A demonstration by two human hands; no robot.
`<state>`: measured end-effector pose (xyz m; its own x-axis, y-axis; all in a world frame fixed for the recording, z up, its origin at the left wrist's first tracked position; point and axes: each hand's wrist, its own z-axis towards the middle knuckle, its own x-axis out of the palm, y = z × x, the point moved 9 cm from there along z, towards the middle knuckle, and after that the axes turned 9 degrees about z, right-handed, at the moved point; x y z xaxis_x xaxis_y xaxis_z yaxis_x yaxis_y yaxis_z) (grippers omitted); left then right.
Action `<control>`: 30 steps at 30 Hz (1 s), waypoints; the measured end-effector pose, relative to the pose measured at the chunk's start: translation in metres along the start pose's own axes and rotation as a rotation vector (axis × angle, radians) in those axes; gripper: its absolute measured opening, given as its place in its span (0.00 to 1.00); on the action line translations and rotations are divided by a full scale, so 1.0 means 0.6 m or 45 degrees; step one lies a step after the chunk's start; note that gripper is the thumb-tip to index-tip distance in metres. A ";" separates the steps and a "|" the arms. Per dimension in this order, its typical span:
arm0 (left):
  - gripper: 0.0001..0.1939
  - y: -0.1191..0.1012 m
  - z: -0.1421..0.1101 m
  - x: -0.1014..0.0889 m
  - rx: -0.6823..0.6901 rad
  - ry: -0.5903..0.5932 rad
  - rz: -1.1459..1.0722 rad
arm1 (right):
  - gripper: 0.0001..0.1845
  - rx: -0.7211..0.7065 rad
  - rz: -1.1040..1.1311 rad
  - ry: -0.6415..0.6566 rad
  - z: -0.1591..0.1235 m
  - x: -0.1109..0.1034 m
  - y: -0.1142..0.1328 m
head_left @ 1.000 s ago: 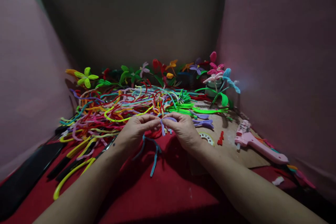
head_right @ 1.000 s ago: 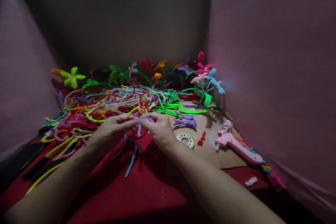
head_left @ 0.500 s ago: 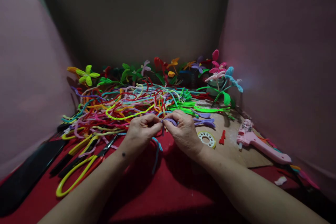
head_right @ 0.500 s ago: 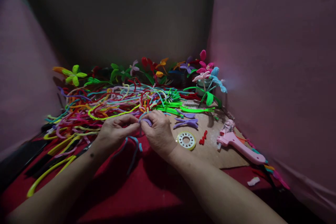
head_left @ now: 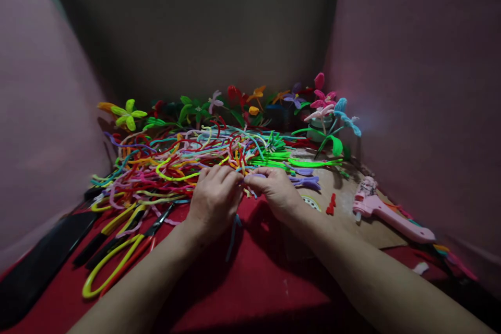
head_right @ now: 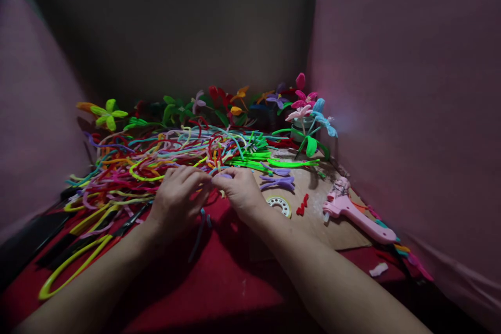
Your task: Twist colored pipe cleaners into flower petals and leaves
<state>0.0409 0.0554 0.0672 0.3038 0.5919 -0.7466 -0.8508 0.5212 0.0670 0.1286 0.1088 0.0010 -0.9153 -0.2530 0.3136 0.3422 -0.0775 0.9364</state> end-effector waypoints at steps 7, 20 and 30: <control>0.15 0.063 -0.027 0.075 -0.641 0.714 -1.260 | 0.05 -0.084 -0.255 0.178 -0.005 0.020 0.033; 0.10 0.012 0.001 0.010 -0.067 0.195 -0.141 | 0.07 0.015 -0.384 -0.009 -0.004 0.000 -0.005; 0.15 0.074 -0.040 0.088 -0.882 0.592 -1.335 | 0.05 -0.035 -0.058 0.109 -0.002 0.012 0.008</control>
<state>0.0089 0.0948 0.0148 0.8868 -0.2279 -0.4019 -0.3898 0.0982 -0.9157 0.1237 0.1054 0.0075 -0.9090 -0.3298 0.2548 0.3073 -0.1173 0.9444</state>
